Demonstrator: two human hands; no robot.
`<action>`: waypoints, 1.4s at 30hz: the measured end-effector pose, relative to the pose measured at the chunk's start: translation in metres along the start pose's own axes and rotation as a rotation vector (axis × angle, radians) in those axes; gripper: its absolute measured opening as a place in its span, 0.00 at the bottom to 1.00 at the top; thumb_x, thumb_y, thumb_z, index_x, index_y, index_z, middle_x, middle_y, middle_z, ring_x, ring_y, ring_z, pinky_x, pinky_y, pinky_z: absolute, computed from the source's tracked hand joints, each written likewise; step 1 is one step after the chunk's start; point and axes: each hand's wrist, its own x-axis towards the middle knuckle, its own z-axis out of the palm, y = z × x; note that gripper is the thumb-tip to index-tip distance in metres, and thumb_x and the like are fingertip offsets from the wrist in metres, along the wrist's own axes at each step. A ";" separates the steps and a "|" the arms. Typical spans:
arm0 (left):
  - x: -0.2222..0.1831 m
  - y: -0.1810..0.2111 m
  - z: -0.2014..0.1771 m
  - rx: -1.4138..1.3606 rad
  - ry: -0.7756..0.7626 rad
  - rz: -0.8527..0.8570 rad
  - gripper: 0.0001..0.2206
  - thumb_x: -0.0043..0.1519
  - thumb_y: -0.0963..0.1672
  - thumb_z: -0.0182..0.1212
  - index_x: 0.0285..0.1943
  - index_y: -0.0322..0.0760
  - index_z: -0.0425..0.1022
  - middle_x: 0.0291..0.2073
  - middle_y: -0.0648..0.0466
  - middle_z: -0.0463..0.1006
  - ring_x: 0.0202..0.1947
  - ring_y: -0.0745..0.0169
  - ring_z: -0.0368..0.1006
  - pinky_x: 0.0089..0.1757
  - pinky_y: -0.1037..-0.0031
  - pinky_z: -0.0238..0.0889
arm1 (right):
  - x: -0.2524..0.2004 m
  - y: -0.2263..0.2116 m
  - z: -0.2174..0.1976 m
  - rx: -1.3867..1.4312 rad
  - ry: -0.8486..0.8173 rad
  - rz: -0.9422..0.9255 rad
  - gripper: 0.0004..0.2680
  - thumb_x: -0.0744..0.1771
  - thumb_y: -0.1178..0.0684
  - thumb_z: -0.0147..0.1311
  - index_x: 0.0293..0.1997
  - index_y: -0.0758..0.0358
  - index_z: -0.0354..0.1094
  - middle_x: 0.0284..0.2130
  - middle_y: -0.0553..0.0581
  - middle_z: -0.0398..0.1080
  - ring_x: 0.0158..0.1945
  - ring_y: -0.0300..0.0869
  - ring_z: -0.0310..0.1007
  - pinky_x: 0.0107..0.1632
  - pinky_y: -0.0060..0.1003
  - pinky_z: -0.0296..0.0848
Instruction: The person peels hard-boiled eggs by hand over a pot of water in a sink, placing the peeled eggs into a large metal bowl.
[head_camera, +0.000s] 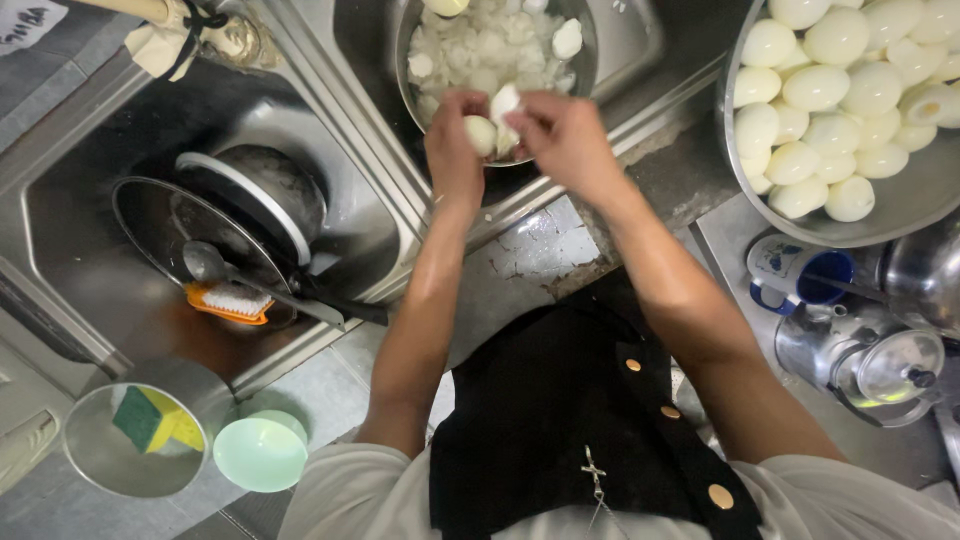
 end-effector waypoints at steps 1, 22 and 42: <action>0.005 -0.002 -0.005 -0.212 -0.050 -0.052 0.21 0.75 0.49 0.41 0.51 0.25 0.74 0.41 0.45 0.78 0.38 0.58 0.75 0.36 0.71 0.68 | 0.008 0.003 -0.003 -0.002 0.027 0.081 0.09 0.72 0.55 0.57 0.56 0.66 0.75 0.36 0.64 0.78 0.34 0.42 0.80 0.36 0.35 0.77; 0.072 -0.040 0.007 1.365 -0.396 0.360 0.15 0.56 0.42 0.59 0.54 0.42 0.75 0.46 0.44 0.80 0.47 0.39 0.76 0.45 0.49 0.69 | 0.109 0.140 0.032 -0.729 -0.030 0.078 0.22 0.60 0.50 0.70 0.56 0.59 0.62 0.53 0.76 0.63 0.49 0.68 0.71 0.53 0.55 0.71; 0.029 0.029 0.022 1.353 -0.340 0.335 0.19 0.57 0.49 0.70 0.55 0.40 0.77 0.44 0.43 0.81 0.48 0.40 0.76 0.47 0.49 0.66 | 0.095 0.102 0.009 -0.393 -0.051 0.260 0.21 0.64 0.45 0.56 0.63 0.61 0.61 0.48 0.71 0.73 0.52 0.61 0.75 0.56 0.51 0.72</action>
